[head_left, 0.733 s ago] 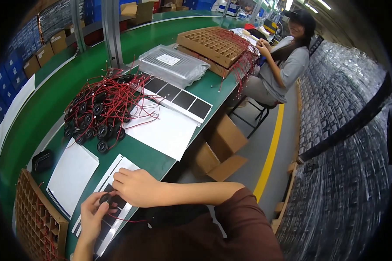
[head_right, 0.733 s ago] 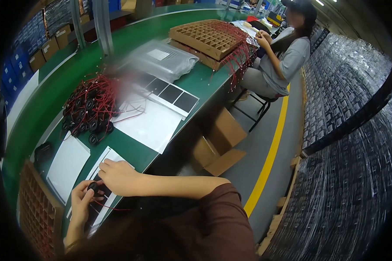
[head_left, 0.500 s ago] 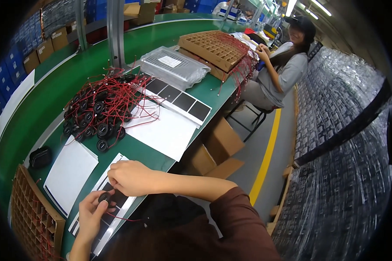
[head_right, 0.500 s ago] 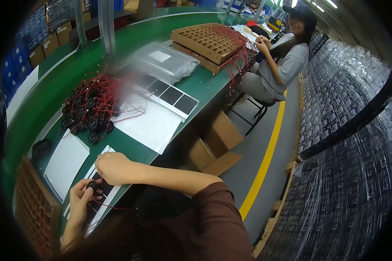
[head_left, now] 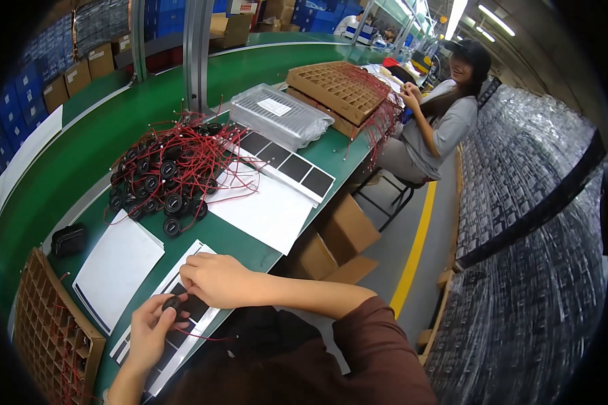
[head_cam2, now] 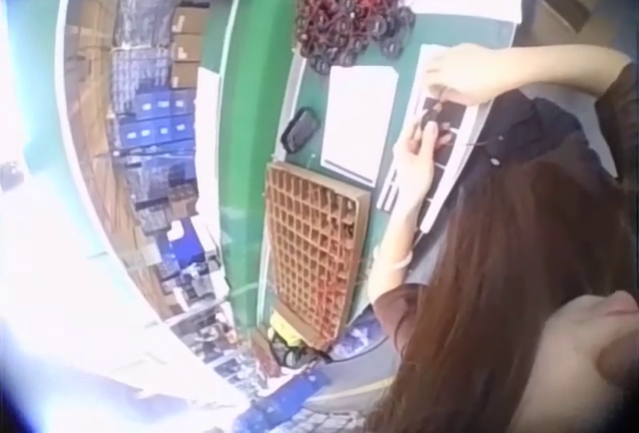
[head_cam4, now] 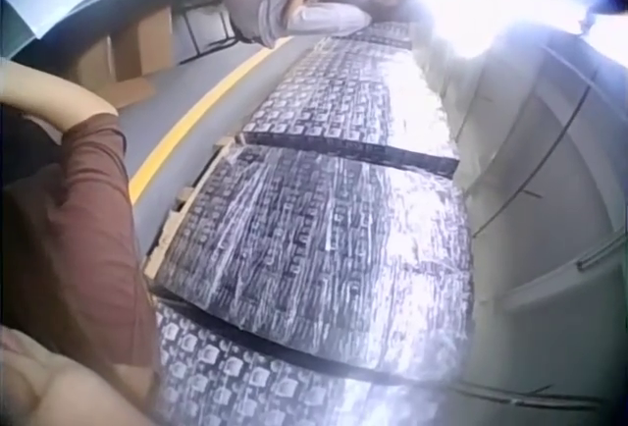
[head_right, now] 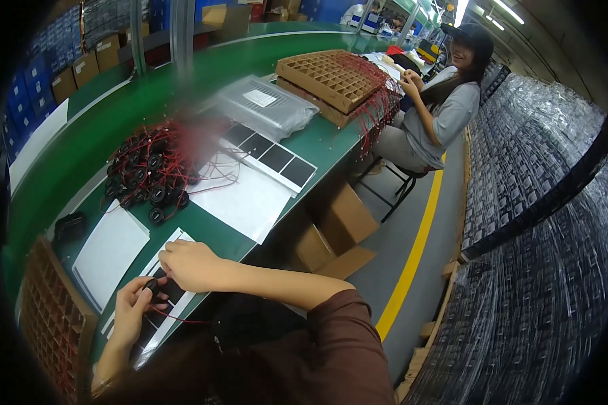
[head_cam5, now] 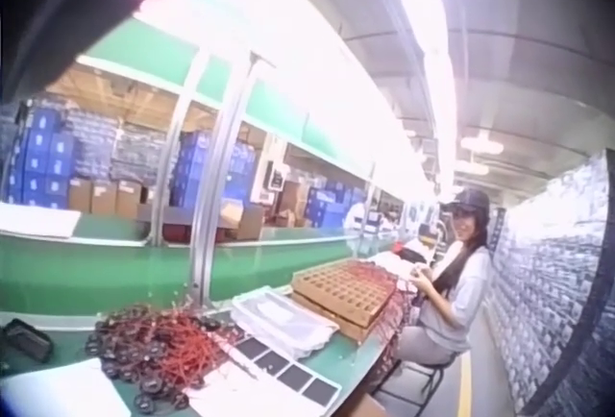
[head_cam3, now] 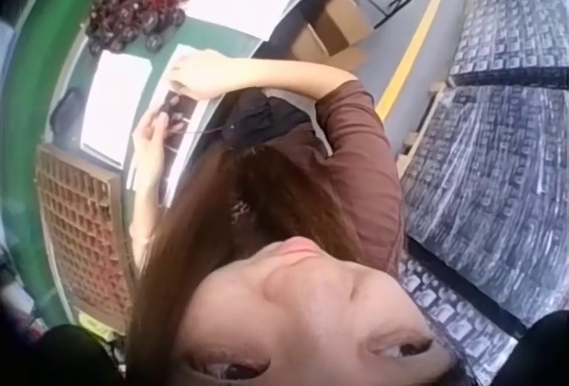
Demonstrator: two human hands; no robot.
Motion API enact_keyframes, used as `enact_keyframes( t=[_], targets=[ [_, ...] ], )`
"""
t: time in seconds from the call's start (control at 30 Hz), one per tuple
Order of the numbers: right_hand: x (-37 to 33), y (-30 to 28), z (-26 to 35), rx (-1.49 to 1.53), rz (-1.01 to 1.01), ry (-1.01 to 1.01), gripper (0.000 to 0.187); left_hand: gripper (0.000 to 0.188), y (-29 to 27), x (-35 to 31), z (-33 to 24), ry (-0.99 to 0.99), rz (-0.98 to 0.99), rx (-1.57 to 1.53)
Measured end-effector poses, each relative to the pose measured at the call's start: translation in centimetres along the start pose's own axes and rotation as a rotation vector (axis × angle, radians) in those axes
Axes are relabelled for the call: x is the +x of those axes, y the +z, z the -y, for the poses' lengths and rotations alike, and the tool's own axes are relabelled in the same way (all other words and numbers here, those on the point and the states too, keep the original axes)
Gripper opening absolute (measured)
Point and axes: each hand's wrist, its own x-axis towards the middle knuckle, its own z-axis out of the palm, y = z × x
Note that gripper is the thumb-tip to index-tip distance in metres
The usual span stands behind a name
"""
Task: Manually assemble wires and plastic components onto small audio speakers at a factory assembly line.
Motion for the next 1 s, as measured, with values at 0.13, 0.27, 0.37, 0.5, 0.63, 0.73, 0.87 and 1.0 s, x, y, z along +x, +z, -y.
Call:
enact_keyframes(
  t=[0.13,0.27,0.37,0.5,0.63,0.73,0.87,1.0],
  targets=[
    [-0.2,0.2,-0.7,0.052,-0.027,-0.040,0.008,0.029,0.1,0.0,0.1,-0.005,0.013,0.004],
    [-0.5,-0.5,-0.7,0.273,-0.061,0.047,0.008,0.028,0.0,-0.2,0.3,-0.006,-0.001,0.011],
    [-0.3,-0.6,-1.1,0.441,-0.177,0.048,0.009,0.029,-0.5,-0.7,0.3,-0.010,0.005,-0.020],
    [-0.6,-3.4,-0.5,0.580,-0.269,0.173,0.011,0.030,-0.7,0.3,-0.6,0.018,-0.002,-0.151],
    [1.2,-6.4,2.6,0.713,-0.242,0.201,0.007,0.036,-1.3,-1.3,-5.2,0.088,-0.040,-0.263],
    [2.8,-8.0,5.5,0.722,-0.238,0.051,0.007,0.041,-2.0,-2.3,-7.5,0.165,0.012,-0.316],
    [5.5,-8.3,8.7,0.696,-0.162,-0.083,0.009,0.047,-3.4,-4.1,-8.5,0.183,-0.004,-0.406],
    [8.3,-7.9,10.7,0.626,-0.071,-0.211,0.008,0.047,-4.4,-5.1,-8.9,0.201,-0.058,-0.475]
  ],
)
